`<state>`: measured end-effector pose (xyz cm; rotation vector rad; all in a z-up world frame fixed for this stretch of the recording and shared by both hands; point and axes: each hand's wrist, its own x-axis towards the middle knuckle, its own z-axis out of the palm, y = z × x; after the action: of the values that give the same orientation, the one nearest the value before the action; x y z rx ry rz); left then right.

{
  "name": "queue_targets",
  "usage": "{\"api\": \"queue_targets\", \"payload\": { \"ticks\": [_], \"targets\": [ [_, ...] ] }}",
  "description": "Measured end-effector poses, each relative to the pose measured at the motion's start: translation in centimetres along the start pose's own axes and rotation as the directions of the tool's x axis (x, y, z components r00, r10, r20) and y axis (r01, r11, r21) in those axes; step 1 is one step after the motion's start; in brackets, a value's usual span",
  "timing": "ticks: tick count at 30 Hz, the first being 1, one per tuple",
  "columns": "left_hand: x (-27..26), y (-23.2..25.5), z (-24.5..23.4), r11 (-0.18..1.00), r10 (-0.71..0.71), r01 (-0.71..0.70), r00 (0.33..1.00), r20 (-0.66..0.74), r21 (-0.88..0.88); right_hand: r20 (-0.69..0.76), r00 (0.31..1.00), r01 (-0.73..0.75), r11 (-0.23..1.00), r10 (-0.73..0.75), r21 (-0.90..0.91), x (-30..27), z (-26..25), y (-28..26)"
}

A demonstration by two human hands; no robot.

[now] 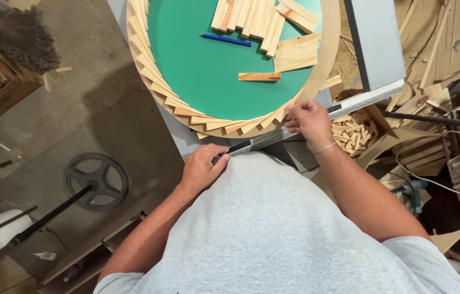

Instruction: Arrange wooden slats around a circular frame to create a decorative pattern

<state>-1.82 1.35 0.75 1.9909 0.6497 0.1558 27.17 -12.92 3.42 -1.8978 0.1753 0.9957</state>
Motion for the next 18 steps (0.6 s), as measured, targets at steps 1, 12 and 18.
{"api": "queue_targets", "payload": {
  "ticks": [1,12,18],
  "targets": [
    [-0.2,0.2,-0.2,1.0,0.001,-0.001,1.0,-0.002,-0.001,0.0,1.0,0.003,1.0,-0.003,-0.001,0.0,-0.7,-0.4],
    [-0.8,0.6,-0.7,1.0,-0.001,0.002,1.0,-0.024,0.032,0.474,0.179,0.57,-0.302,-0.862,-0.764,10.9,-6.1,-3.1],
    [-0.7,1.9,-1.0,0.995,-0.052,0.052,0.999,0.008,0.084,0.627,0.253,0.58,-0.403,-0.737,-0.708,8.1,-4.6,-6.4]
  ]
}}
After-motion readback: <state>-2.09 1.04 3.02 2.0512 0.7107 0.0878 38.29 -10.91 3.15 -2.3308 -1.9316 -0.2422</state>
